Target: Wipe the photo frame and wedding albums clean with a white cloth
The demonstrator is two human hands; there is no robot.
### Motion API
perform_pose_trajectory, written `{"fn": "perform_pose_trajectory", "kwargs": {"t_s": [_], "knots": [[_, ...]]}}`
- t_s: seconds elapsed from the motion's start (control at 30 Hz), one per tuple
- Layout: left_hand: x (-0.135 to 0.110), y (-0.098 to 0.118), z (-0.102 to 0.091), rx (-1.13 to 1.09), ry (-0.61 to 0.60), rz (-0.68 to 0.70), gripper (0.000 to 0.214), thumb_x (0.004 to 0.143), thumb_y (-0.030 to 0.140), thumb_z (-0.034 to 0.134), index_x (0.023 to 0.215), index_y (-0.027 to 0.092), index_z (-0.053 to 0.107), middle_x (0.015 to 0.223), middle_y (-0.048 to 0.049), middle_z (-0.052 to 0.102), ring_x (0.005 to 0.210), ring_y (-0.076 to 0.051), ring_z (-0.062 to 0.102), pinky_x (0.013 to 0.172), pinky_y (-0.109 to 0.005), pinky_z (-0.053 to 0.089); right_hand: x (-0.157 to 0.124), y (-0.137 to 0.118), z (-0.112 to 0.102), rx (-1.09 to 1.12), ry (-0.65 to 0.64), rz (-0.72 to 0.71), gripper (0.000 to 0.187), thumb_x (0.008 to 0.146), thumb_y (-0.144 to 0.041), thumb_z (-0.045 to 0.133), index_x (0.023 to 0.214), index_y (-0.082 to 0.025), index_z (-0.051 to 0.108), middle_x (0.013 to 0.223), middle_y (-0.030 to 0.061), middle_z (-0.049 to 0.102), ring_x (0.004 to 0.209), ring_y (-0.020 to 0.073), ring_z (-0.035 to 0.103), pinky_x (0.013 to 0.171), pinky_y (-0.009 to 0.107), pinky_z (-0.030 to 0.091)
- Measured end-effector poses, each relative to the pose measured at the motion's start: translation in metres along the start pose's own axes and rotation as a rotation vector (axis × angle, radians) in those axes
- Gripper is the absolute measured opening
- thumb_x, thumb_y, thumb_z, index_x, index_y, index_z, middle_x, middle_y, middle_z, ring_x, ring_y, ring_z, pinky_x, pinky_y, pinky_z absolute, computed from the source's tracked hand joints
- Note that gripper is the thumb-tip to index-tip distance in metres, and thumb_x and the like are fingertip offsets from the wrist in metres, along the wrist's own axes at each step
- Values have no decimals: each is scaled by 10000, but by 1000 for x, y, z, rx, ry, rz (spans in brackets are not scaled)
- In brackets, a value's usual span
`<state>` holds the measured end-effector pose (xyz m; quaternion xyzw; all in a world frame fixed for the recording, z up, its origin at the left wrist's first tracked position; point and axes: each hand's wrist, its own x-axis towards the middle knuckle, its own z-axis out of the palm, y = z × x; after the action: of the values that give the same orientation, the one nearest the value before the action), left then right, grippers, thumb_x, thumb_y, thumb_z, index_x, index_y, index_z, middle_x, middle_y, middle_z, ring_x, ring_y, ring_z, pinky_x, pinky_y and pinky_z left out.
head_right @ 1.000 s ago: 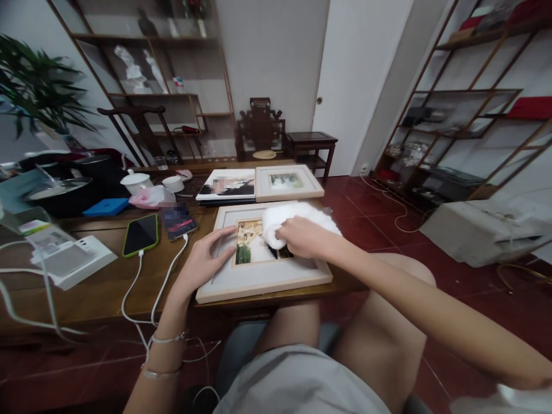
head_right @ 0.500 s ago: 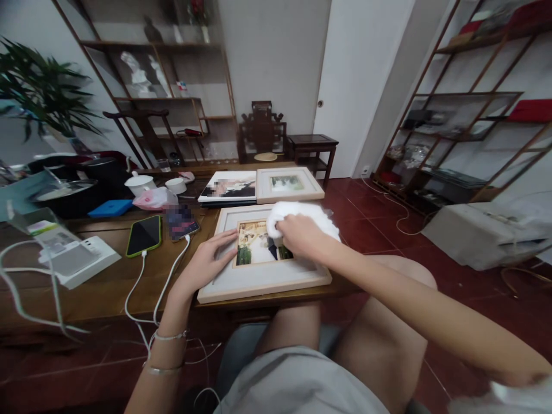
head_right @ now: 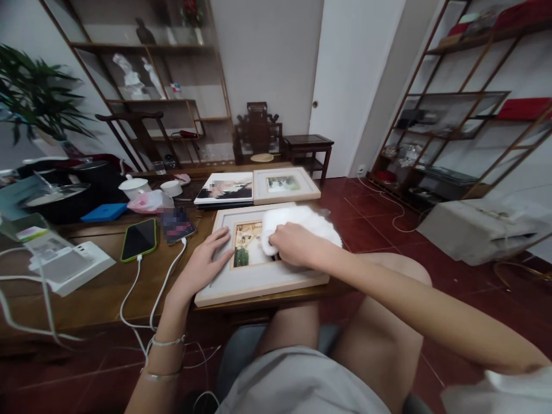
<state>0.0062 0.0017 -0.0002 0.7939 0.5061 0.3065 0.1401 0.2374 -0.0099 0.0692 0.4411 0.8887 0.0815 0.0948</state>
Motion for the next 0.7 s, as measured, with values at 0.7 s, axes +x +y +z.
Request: {"fn": "perform_pose_trajectory", "kwargs": {"t_s": [0.7], "knots": [[0, -1, -2, 16, -63, 42, 441, 865, 355, 430, 1245, 153, 526, 1363, -122, 470, 1312, -236, 354, 1081, -451, 279, 45, 31, 7, -26, 125, 139, 305, 772, -29, 401, 972, -66, 628, 1022, 203, 606, 961, 268, 554, 724, 317, 377]]}}
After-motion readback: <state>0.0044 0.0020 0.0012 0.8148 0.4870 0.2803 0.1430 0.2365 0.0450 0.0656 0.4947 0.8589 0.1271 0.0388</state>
